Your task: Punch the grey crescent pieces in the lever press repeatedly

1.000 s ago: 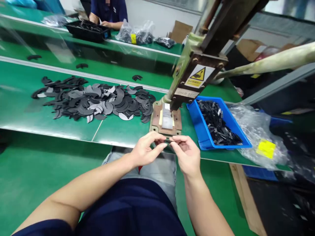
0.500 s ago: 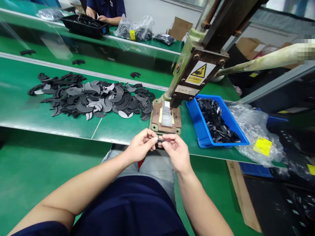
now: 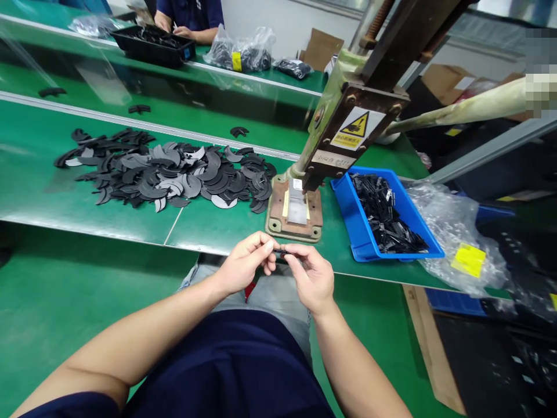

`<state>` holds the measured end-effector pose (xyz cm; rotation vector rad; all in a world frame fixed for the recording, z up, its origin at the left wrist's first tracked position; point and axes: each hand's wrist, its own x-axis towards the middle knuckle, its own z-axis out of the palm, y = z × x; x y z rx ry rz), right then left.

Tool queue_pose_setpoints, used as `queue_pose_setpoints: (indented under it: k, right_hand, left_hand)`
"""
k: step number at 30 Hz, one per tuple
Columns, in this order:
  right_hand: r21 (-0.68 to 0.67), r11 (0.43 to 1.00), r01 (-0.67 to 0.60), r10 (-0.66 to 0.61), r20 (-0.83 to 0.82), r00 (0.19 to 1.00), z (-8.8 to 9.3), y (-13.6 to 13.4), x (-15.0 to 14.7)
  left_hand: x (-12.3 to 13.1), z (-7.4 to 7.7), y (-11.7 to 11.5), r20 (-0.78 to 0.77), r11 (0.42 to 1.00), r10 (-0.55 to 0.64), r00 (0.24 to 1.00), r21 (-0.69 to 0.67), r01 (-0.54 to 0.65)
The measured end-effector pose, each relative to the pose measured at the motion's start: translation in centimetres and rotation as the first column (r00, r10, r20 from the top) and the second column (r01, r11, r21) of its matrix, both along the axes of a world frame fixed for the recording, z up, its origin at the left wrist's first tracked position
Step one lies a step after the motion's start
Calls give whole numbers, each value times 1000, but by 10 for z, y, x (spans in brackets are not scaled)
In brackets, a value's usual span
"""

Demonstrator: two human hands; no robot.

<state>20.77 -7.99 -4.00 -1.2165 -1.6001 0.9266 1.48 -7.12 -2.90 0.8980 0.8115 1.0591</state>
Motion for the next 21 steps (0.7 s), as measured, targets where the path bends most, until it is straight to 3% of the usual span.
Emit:
queue_pose_setpoints:
  k: [6,9,12,15,18,21]
  right_hand:
    - [-6,1000,-8,8,-12,1000,-1,1,2]
    - [5,1000,-12,12,-1,1000,0,1,3]
    - [19,1000,-15,15,25,1000,2,3,4]
    - [24,999,-38,36,70,997,10,9,10]
    - [102,994,50,-59,87,994,36,26,33]
    - [345,909,232,-228,-53,972,88,56,72]
  left_hand:
    - [-1,-4,-2,-48,998,-7,999,57,10]
    - [-5,-6,-2,-217,969,41,975,246,14]
    - [-11,-4,4,-410,819,196,891,568,82]
    - [-18,-1,23,-492,659,288,822,724,203]
    - [-22,-3,58,-538,641,393,746,742,197]
    - [-21,-6,104,-558,649,490,670,746,147]
